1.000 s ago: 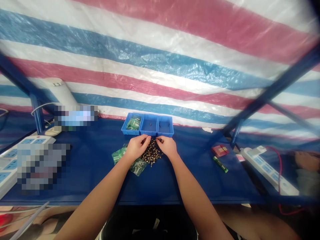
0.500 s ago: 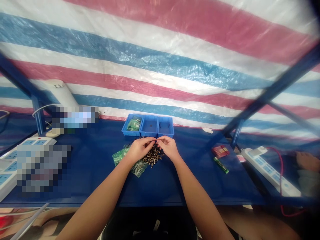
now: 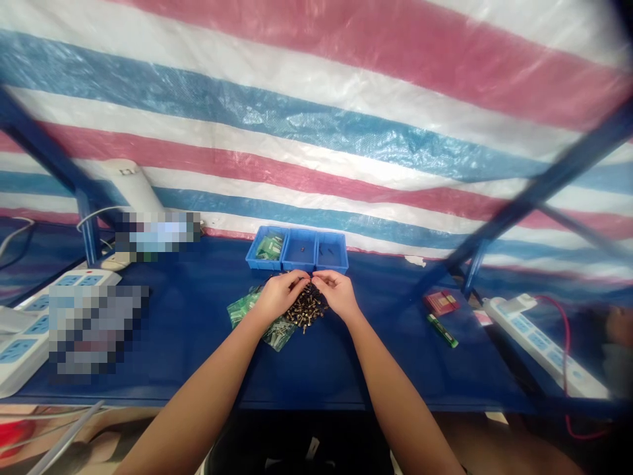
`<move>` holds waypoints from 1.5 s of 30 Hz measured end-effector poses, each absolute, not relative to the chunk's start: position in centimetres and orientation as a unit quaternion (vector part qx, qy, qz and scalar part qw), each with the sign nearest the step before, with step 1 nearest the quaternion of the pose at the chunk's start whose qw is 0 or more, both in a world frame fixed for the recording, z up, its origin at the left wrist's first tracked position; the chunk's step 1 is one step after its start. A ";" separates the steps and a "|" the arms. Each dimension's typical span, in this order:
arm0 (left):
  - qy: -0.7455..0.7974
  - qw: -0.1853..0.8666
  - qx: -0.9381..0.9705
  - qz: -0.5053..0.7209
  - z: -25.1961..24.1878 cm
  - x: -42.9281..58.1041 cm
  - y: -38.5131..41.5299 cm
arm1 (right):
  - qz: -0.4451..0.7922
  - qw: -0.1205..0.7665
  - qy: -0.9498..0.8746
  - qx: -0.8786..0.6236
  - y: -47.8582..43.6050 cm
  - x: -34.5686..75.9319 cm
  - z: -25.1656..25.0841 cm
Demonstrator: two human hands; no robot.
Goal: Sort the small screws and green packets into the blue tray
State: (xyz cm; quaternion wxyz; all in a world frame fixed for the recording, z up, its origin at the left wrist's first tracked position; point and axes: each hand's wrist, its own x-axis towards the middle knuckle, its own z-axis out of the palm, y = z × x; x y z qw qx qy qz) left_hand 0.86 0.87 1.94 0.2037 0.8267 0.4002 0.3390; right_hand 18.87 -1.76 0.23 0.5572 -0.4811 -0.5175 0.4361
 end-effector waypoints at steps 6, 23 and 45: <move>0.421 0.216 0.824 0.312 2.4 0.9 0.5 | 0.441 0.574 -0.524 -0.448 -1.7 18.7 -0.5; 0.417 0.226 0.829 0.295 2.3 0.8 0.5 | 0.465 0.570 -0.506 -0.452 -1.9 18.3 -0.1; 0.407 0.235 0.820 0.328 2.4 0.9 0.4 | 0.438 0.584 -0.504 -0.462 -2.2 18.2 0.5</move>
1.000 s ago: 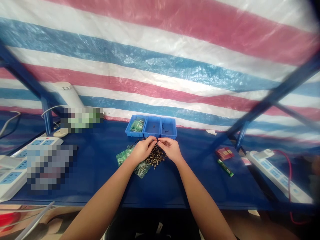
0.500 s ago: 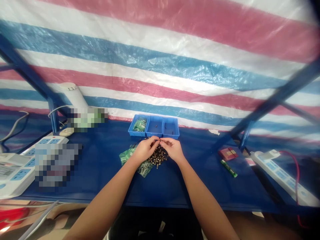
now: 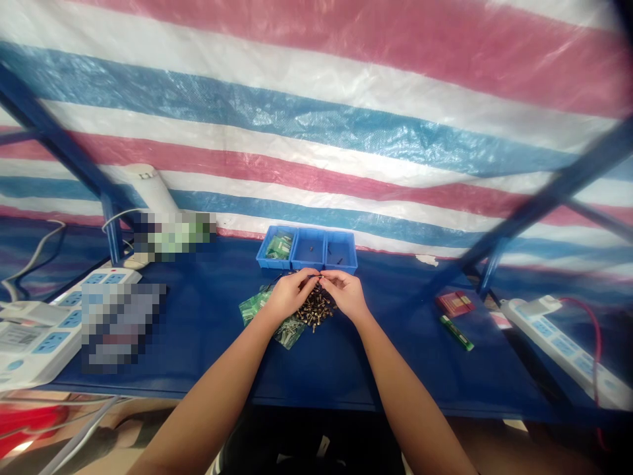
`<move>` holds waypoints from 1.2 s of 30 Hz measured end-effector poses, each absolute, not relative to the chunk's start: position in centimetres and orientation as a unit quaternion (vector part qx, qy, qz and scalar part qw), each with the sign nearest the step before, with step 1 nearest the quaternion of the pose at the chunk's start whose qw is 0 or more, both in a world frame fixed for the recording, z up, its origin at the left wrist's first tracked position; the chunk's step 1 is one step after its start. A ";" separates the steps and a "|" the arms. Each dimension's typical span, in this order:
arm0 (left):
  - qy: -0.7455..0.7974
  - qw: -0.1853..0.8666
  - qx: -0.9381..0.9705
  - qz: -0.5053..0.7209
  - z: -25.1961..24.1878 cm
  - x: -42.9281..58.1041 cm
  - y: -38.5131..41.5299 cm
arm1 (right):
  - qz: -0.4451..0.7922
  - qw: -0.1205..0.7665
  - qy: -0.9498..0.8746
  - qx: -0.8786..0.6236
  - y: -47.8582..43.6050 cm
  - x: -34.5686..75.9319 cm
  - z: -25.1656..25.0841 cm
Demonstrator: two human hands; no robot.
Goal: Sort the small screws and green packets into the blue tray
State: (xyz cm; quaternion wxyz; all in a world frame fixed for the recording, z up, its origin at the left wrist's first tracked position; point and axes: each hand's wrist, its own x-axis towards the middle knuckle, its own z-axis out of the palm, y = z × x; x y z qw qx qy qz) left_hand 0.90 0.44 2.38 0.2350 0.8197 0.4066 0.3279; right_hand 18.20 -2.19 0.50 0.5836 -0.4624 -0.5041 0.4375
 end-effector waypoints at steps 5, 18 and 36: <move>0.414 0.225 0.821 0.321 2.2 0.9 0.5 | 0.445 0.577 -0.506 -0.462 -2.3 18.0 0.4; 0.404 0.235 0.819 0.332 2.1 0.9 0.6 | 0.435 0.585 -0.508 -0.459 -2.1 18.2 0.2; 0.411 0.241 0.815 0.331 2.3 0.9 0.5 | 0.414 0.580 -0.522 -0.468 -2.3 18.2 0.5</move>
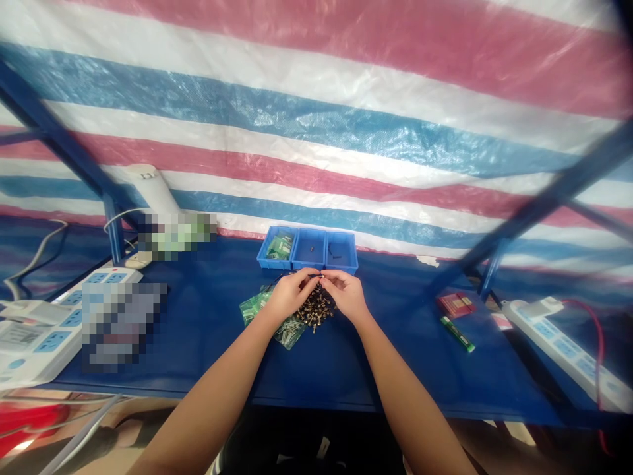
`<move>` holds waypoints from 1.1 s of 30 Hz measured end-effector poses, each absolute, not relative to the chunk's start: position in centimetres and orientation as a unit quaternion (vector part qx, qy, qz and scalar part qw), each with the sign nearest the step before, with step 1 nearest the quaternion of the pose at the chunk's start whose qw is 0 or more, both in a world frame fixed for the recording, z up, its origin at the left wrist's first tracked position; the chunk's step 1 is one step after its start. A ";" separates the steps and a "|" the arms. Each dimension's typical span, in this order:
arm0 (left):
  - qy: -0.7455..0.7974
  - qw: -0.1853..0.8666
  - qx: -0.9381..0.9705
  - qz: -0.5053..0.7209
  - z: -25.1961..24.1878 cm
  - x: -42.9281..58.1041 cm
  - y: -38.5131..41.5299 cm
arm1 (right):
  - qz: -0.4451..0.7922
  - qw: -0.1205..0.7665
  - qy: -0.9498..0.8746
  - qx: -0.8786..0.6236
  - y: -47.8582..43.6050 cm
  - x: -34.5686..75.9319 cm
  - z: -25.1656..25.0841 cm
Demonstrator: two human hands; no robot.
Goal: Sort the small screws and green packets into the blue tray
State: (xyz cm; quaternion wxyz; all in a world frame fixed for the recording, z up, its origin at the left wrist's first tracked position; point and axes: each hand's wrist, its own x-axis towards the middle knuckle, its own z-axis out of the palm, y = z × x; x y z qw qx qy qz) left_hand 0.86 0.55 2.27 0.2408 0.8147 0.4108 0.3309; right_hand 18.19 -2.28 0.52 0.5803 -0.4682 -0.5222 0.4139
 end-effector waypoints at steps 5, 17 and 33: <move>0.405 0.241 0.817 0.333 2.3 0.9 0.5 | 0.429 0.580 -0.512 -0.467 -2.3 18.1 0.7; 0.395 0.248 0.827 0.314 2.2 0.9 0.5 | 0.449 0.598 -0.498 -0.439 -2.5 17.9 1.0; 0.418 0.203 0.821 0.330 1.7 0.8 0.9 | 0.465 0.610 -0.481 -0.425 -2.6 17.8 1.4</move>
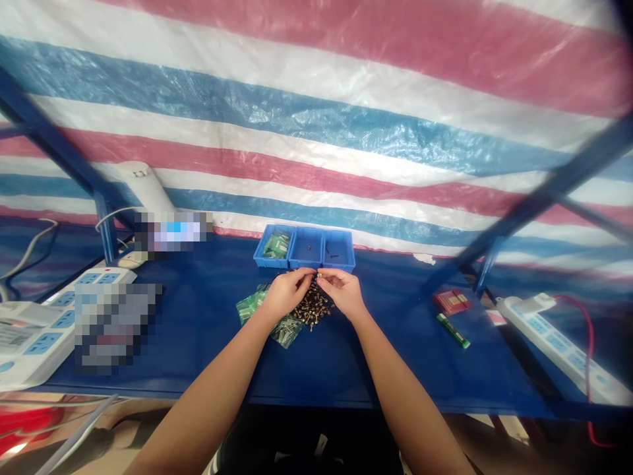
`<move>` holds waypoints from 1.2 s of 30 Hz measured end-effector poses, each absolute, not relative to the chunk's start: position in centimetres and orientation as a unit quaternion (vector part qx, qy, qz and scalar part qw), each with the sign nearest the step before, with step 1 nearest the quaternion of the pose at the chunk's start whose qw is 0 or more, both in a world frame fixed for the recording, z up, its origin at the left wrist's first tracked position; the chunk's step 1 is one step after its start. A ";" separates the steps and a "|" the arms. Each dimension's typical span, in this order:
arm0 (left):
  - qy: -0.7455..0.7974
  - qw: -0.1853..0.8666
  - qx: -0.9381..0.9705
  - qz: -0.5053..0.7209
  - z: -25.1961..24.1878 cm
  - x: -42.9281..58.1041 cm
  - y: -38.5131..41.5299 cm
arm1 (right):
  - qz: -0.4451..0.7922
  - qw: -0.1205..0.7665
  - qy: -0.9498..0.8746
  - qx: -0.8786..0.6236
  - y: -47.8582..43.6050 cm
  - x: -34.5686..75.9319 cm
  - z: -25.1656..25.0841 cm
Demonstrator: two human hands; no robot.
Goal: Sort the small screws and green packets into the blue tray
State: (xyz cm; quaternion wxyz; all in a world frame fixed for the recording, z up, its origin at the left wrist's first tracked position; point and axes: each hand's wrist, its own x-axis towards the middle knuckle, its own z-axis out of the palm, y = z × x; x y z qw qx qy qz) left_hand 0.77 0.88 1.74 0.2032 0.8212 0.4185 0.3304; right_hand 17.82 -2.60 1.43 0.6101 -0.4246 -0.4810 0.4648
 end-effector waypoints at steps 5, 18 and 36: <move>0.414 0.196 0.822 0.336 1.7 0.8 0.9 | 0.468 0.554 -0.502 -0.471 -2.4 18.4 1.2; 0.463 0.167 0.782 0.384 1.5 0.6 1.0 | 0.476 0.526 -0.527 -0.467 -1.9 18.4 1.0; 0.456 0.180 0.781 0.386 1.7 0.5 0.9 | 0.196 0.274 -0.703 -0.626 -2.2 21.8 0.4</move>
